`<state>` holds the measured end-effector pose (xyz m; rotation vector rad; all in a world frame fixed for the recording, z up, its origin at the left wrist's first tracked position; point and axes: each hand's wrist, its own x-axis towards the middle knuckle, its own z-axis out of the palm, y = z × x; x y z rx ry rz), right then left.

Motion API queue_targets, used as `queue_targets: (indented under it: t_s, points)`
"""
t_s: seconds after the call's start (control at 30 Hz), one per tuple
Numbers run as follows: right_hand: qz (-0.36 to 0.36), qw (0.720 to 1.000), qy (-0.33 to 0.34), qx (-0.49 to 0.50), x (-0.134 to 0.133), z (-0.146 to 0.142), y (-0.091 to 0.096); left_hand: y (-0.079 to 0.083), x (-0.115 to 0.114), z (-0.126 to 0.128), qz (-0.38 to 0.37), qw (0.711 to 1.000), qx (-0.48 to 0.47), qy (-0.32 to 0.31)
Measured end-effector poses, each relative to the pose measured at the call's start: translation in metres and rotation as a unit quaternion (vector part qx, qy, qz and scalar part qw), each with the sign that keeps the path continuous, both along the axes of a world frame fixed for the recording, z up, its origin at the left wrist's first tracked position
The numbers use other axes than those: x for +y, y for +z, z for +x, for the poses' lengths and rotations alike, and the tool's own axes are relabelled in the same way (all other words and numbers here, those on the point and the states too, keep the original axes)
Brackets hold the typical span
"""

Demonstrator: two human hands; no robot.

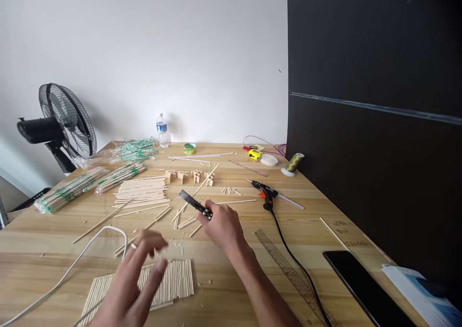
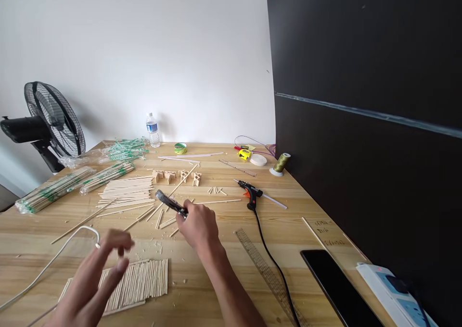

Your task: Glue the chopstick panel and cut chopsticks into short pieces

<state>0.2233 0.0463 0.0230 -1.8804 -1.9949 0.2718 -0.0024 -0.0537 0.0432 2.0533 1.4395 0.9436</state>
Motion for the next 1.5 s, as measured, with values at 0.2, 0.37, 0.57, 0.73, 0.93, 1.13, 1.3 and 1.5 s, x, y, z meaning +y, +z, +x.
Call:
queue_targets:
  t_s: [0.2,0.37,0.57,0.73,0.93,1.13,1.3,1.5]
  points:
    - [-0.059,0.997,0.027,-0.041,-0.001,0.000,-0.008,-0.007,0.075,0.042,0.245,0.953,0.175,-0.048]
    - [-0.085,0.993,0.046,-0.060,-0.010,0.001,-0.007,-0.035,0.094,0.056,0.266,0.911,0.293,-0.117]
    - [-0.103,0.992,0.026,-0.073,-0.017,0.002,-0.015,-0.047,0.104,0.060,0.286,0.896,0.287,-0.180]
    - [-0.106,0.992,0.012,-0.068,-0.020,0.004,-0.021,-0.047,0.110,0.064,0.298,0.889,0.266,-0.222]
    - [-0.100,0.992,-0.014,-0.075,-0.018,0.005,-0.024,-0.049,0.120,0.066,0.313,0.882,0.261,-0.238]
    - [-0.088,0.992,-0.029,-0.085,-0.015,0.005,-0.029,-0.052,0.128,0.065,0.321,0.876,0.252,-0.256]
    - [-0.071,0.992,-0.036,-0.096,-0.013,0.008,-0.028,-0.056,0.135,0.064,0.325,0.878,0.239,-0.258]
    - [-0.073,0.991,-0.033,-0.103,-0.012,0.017,-0.028,-0.054,0.143,0.059,0.303,0.901,0.195,-0.244]
